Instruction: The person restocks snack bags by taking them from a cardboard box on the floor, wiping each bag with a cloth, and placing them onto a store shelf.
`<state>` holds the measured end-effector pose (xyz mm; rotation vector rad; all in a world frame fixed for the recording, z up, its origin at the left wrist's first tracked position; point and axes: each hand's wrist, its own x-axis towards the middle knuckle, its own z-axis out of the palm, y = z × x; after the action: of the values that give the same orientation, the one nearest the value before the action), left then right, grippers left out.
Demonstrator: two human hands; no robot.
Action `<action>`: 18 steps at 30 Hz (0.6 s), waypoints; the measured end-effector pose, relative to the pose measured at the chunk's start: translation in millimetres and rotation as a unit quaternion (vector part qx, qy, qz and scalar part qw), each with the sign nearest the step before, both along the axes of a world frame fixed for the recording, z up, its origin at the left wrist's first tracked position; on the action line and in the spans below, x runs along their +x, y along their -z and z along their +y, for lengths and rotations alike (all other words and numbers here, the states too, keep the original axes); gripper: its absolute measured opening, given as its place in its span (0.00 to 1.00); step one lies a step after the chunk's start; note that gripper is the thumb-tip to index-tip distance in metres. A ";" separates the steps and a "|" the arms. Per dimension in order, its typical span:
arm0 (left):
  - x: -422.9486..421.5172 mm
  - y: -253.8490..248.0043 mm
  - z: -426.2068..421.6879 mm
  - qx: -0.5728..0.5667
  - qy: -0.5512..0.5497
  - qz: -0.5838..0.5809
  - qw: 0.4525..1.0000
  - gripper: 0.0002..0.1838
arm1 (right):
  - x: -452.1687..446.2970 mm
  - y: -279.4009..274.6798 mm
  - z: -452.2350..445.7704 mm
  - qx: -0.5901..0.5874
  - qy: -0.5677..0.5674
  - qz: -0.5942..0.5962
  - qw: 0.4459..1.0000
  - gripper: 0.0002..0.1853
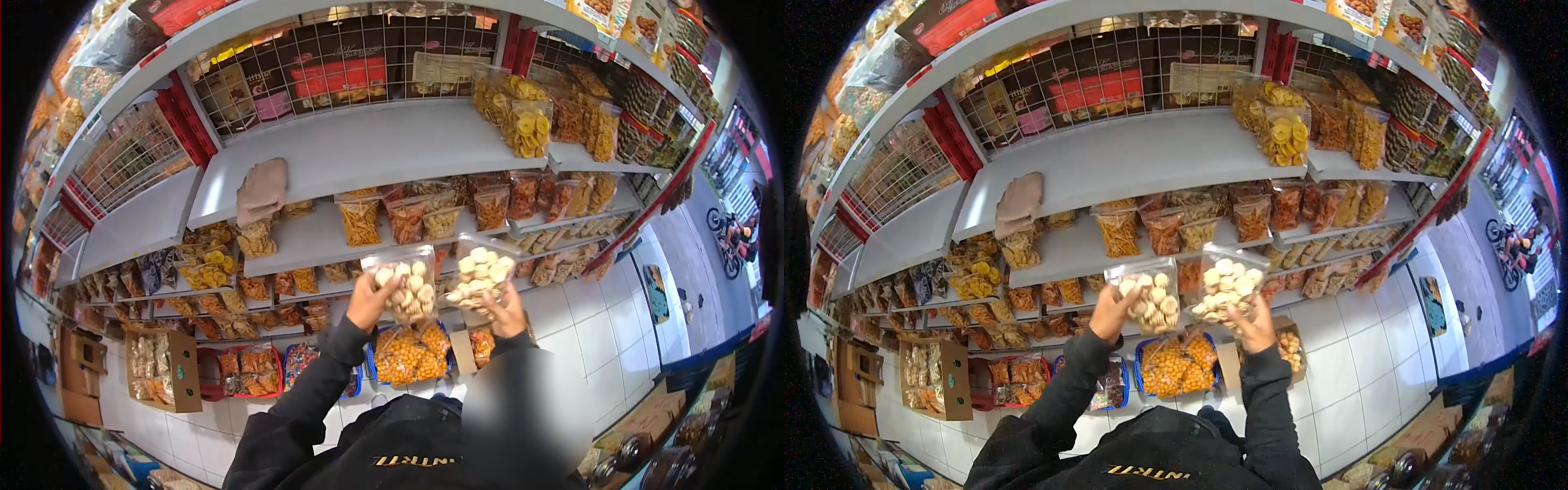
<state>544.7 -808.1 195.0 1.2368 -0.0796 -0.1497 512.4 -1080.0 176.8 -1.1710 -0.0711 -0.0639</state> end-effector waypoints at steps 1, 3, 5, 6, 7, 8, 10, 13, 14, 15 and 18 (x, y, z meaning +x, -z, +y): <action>15.1 -14.4 -8.3 0.008 -0.041 -0.042 0.998 0.16 | 9.8 -15.8 -11.6 0.003 0.004 -0.032 0.999 0.29; 49.0 -41.4 -19.2 0.066 -0.082 -0.072 0.992 0.19 | 33.8 -40.9 -33.5 -0.008 -0.021 -0.074 0.997 0.30; 95.4 -61.6 -31.3 0.126 -0.128 -0.139 0.974 0.23 | 60.2 -80.9 -40.2 -0.007 -0.066 -0.090 0.994 0.31; 119.2 -77.4 -39.3 0.114 -0.115 -0.133 0.978 0.24 | 82.1 -89.2 -40.8 -0.023 -0.068 -0.113 0.991 0.32; 143.9 -94.8 -47.7 0.101 -0.100 -0.127 0.982 0.26 | 104.6 -97.2 -41.3 -0.040 -0.069 -0.137 0.987 0.32; 171.1 -111.9 -56.1 0.057 -0.049 -0.129 0.989 0.26 | 128.4 -107.5 -40.1 -0.049 -0.080 -0.154 0.984 0.33; 232.3 -131.6 -69.3 0.071 -0.048 -0.114 0.990 0.22 | 179.2 -125.1 -35.6 -0.031 -0.102 -0.153 0.982 0.33; 312.1 -152.5 -84.2 0.120 -0.115 -0.124 0.978 0.16 | 262.4 -125.6 -32.8 -0.077 -0.069 -0.146 0.984 0.27; 342.2 -151.9 -83.0 0.169 -0.124 -0.112 0.971 0.15 | 290.2 -123.8 -30.0 -0.081 -0.047 -0.122 0.988 0.26; 372.2 -147.3 -83.4 0.216 -0.132 -0.098 0.962 0.13 | 316.1 -121.9 -26.0 -0.086 -0.025 -0.097 0.991 0.25; 442.6 -121.3 -95.7 0.077 -0.129 -0.019 0.988 0.10 | 366.9 -118.1 -10.0 -0.090 0.030 -0.093 0.991 0.23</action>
<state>987.3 -903.8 316.3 1.3918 0.0605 0.0949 879.3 -1089.9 294.9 -1.3460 -0.2096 -0.2246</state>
